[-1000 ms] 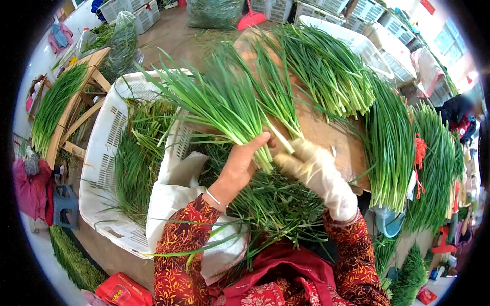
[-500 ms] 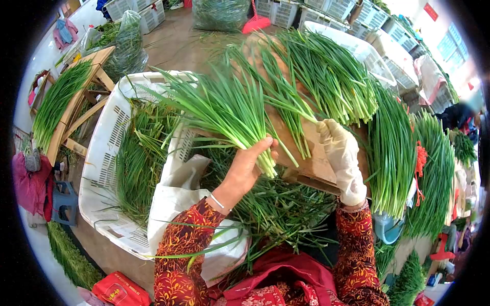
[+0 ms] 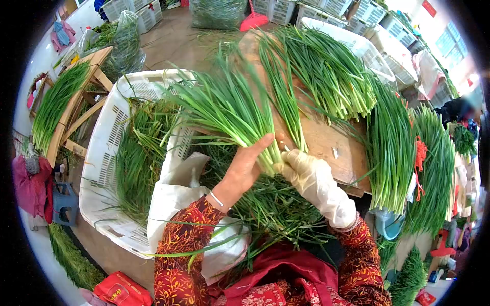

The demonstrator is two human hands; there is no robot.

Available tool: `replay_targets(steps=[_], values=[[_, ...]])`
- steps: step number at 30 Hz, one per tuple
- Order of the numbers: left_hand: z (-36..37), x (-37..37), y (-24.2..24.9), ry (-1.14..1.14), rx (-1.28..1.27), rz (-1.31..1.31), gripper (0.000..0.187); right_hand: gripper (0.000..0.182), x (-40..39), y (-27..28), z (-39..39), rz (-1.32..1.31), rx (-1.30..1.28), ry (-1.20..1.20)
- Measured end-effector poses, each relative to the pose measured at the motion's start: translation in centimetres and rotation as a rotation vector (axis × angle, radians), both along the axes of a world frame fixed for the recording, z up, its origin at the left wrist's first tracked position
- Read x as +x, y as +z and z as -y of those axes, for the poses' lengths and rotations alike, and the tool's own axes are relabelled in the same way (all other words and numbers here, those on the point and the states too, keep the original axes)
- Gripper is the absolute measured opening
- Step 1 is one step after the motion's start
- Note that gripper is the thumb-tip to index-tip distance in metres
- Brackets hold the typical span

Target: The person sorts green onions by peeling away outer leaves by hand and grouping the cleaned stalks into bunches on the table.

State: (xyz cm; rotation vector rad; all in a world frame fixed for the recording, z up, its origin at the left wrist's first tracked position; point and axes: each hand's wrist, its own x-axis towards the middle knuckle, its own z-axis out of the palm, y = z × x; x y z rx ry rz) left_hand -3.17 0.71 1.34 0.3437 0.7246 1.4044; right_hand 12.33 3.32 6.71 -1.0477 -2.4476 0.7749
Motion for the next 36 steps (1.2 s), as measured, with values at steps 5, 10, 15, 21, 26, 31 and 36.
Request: replay_targets(steps=[5, 10, 15, 21, 26, 31, 36], values=[[-0.2, -1.2, -0.4, 0.009, 0.016, -0.073, 0.022, 0.043, -0.2, 0.1, -1.6, 0.179, 0.016, -0.149], [-0.6, -1.4, -0.8, 0.054, 0.048, 0.045, 0.021, 0.037, 0.4, -1.4, -2.7, 0.141, 0.078, -0.141], [-0.7, -1.5, -0.9, 0.027, 0.113, 0.191, 0.018, 0.023, -0.4, -1.6, -3.1, 0.314, 0.284, -0.151], [-0.6, -1.7, -0.7, 0.068, 0.080, 0.144, 0.023, 0.020, 0.7, -0.6, -4.6, -0.159, -0.217, -0.328], [-0.6, -1.6, -1.4, 0.052, 0.071, 0.066, 0.022, 0.015, 0.3, -0.3, -4.7, -0.496, -0.649, -0.330], [-0.4, -1.0, -0.5, 0.113, 0.014, 0.022, 0.023, 0.013, -1.0, -0.8, -4.1, -0.679, -0.647, -0.248], [-0.2, -0.6, -0.6, 0.123, 0.020, -0.061, 0.026, 0.014, -1.9, -0.4, -2.5, -0.428, -0.512, -0.172]])
